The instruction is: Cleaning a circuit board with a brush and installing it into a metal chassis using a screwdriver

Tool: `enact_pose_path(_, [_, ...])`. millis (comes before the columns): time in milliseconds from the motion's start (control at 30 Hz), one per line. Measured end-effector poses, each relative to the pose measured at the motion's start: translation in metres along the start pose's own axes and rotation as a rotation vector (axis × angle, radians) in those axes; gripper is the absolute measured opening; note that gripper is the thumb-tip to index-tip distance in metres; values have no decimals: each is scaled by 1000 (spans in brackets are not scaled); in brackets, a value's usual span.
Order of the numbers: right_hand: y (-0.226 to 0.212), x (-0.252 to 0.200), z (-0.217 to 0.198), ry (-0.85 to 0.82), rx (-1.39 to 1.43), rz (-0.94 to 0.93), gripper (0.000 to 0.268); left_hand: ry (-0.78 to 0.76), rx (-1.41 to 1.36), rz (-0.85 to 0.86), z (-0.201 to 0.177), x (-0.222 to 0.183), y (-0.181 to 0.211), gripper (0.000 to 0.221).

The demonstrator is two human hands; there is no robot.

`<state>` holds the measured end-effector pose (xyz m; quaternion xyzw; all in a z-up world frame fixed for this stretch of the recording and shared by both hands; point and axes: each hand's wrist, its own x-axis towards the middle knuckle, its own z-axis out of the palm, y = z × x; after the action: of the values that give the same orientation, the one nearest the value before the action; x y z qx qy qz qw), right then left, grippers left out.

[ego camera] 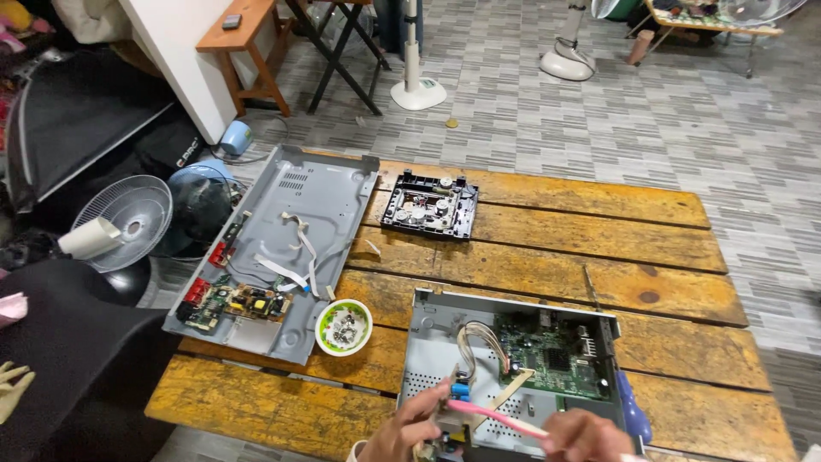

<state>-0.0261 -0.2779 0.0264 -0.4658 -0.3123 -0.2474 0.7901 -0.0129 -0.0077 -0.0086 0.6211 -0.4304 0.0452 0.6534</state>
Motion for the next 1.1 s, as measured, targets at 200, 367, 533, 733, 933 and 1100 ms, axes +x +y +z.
enact_pose_path(200, [11, -6, 28, 289, -108, 49, 41, -21, 31, 2, 0, 12, 14, 42])
enact_pose_path(367, [6, -21, -4, 276, -68, 44, 50, 7, 92, 49, 1, 7, 11, 39])
enact_pose_path(533, [1, -13, 2, 406, 33, 65, 48, -79, 150, 58, -3, 10, 10, 35])
enact_pose_path(733, [2, -13, 0, 313, 42, 67, 46, -56, 113, -24, -6, 4, 11, 23])
enact_pose_path(933, [-13, -18, -7, 801, 0, 137, 48, 44, -182, 46, 2, 2, 11, 42])
enact_pose_path(1100, [1, -8, 30, 295, -14, 217, 41, 157, 261, 242, 2, 13, -2, 54])
